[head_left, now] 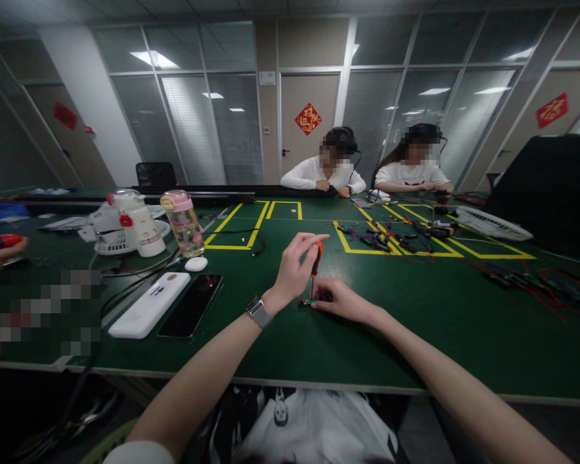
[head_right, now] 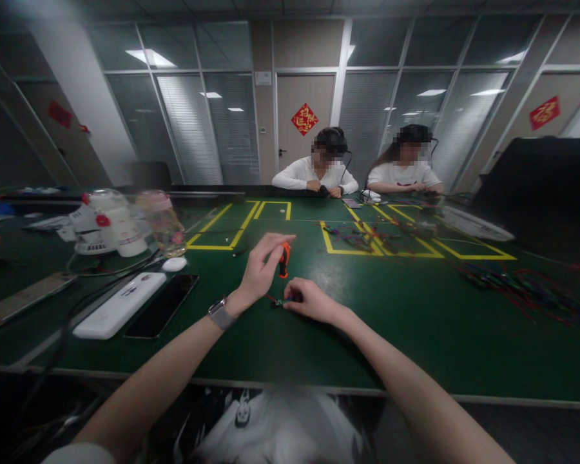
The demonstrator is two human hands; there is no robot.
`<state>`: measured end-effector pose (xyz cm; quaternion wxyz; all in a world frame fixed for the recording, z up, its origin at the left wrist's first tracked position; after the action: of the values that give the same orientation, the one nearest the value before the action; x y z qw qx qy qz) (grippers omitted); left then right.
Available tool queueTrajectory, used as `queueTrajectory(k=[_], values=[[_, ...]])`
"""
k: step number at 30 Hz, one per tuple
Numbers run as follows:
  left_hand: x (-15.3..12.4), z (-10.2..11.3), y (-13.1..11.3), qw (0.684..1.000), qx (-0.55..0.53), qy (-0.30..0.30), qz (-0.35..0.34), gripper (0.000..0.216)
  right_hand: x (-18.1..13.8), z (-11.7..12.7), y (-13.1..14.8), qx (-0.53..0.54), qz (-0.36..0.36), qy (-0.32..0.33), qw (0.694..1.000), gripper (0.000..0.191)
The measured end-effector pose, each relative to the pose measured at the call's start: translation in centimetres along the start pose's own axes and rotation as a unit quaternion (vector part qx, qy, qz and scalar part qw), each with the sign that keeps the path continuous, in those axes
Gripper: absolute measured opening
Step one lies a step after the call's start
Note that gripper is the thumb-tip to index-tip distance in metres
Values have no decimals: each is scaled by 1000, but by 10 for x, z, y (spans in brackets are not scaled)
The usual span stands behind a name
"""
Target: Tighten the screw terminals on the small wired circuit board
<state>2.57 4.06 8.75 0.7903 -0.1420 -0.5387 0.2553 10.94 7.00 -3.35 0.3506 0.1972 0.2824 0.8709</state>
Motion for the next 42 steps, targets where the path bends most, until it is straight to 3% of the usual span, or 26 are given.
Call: queueTrajectory(k=[4,9,16,24,31,37,42], values=[[1,-3,-1,1000,-12,15,1,26,0,0,0,0,-1,0,1000,11],[0,5,-6,999,31,-32,-9,9,0,2,2,-4,-5,-5,1000,11],[1,-3,-3,1000,6,15,-7,30,0,0,1,-1,-6,-6,1000,11],[1,6,-4,998,53,-24,-9,9,-1,1,3,0,-9,-10,1000,9],[1,-8,2,998,-34,45,8,30,-1,1,2,8,-20,-14,1000,9],[1,0,-4,999,34,-2,-2,18,-1,1,-1,15,-19,-15,1000,10],[0,-7,-10,999,27,28,-25,23,-1,1,-1,11,-20,-14,1000,10]])
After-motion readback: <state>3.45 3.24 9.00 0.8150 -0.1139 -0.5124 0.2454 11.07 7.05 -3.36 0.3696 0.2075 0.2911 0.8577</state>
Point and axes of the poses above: each hand's wrist, its own x-axis towards the middle knuckle, its own z-axis out of the back of the hand, y = z × x, the point moved 10 cm from there along x, towards the middle knuckle, and after that the axes turned 6 degrees about y, right-handed, at the moved point
